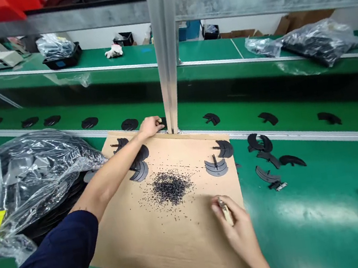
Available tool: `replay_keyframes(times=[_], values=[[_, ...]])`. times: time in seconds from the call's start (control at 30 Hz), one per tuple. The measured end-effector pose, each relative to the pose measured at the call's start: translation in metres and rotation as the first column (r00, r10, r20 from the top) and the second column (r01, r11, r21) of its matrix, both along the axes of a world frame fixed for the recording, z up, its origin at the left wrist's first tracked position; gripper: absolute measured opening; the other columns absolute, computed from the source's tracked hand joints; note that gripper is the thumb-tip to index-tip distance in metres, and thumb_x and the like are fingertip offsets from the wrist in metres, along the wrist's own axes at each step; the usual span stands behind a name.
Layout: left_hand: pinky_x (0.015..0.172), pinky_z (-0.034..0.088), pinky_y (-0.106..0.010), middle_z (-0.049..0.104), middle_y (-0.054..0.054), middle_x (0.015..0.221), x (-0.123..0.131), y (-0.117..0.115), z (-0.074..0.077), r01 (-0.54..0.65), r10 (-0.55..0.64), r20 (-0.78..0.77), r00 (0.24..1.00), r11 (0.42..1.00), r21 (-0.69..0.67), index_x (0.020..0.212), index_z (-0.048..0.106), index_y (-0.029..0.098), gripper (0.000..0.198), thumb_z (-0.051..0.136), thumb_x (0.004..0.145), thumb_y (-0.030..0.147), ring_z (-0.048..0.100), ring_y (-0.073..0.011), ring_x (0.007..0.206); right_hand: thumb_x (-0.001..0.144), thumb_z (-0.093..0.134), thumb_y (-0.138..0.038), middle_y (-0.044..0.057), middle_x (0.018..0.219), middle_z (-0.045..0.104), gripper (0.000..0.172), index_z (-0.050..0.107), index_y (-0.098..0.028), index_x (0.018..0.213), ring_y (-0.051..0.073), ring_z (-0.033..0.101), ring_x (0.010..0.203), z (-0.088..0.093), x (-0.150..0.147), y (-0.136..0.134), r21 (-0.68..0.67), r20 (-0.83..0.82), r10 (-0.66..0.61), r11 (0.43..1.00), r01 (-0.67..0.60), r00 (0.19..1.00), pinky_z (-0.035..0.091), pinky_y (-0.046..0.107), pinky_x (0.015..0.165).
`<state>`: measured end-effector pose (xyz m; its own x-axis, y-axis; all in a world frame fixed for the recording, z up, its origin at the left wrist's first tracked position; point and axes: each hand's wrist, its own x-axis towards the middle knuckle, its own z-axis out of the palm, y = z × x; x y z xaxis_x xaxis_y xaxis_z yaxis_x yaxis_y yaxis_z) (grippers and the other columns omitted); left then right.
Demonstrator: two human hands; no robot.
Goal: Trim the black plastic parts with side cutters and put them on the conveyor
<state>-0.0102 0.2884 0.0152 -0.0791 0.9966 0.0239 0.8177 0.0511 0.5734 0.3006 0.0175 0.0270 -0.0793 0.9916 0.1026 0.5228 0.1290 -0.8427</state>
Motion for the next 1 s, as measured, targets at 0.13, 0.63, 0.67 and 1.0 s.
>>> replay_keyframes(times=[0.13, 0.63, 0.67, 1.0], values=[[0.089, 0.052, -0.033, 0.077, -0.015, 0.097, 0.0, -0.006, 0.019, -0.032, 0.029, 0.059, 0.998, 0.999, 0.043, 0.098, 0.075, 0.013, 0.019, 0.06, 0.085, 0.01, 0.071, -0.0269, 0.099, 0.095, 0.056, -0.022, 0.007, 0.087, 0.073, 0.016, 0.069, -0.025, 0.103, 0.024, 0.071, 0.075, 0.004, -0.02, 0.004, 0.2, 0.094, 0.222, 0.951, -0.237, 0.971, 0.059, 0.034, 0.066], [0.063, 0.057, -0.022, 0.073, 0.003, 0.077, -0.053, -0.288, 0.024, 0.533, -0.451, 0.463, 0.763, 0.844, -0.056, 0.095, 0.07, 0.018, 0.01, 0.061, 0.095, 0.015, 0.069, -0.0118, 0.068, 0.093, 0.05, -0.004, 0.009, 0.093, 0.07, 0.036, 0.069, -0.022, 0.118, 0.02, 0.069, 0.079, 0.008, -0.116, -0.005, 0.448, 0.154, 0.561, 0.694, -0.563, 0.814, 0.057, 0.031, 0.067], [0.069, 0.058, -0.024, 0.074, 0.001, 0.082, -0.066, -0.289, 0.021, 0.483, -0.418, 0.423, 0.804, 0.874, -0.054, 0.097, 0.07, 0.018, 0.015, 0.056, 0.098, 0.015, 0.071, -0.0135, 0.073, 0.094, 0.052, -0.007, 0.008, 0.089, 0.07, 0.03, 0.069, -0.022, 0.113, 0.019, 0.068, 0.075, 0.008, -0.118, -0.007, 0.416, 0.097, 0.545, 0.738, -0.531, 0.833, 0.056, 0.03, 0.065], [0.083, 0.053, -0.036, 0.067, -0.016, 0.106, -0.159, -0.232, 0.012, -0.217, 0.158, -0.542, 0.825, 0.975, -0.046, 0.107, 0.068, 0.014, 0.022, 0.048, 0.101, 0.021, 0.067, -0.0309, 0.106, 0.083, 0.074, -0.058, -0.001, 0.067, 0.056, 0.039, 0.069, -0.019, 0.089, 0.016, 0.051, 0.061, 0.009, -0.112, -0.016, -0.163, -0.192, 0.123, 0.974, -0.155, 0.974, 0.048, 0.028, 0.06]])
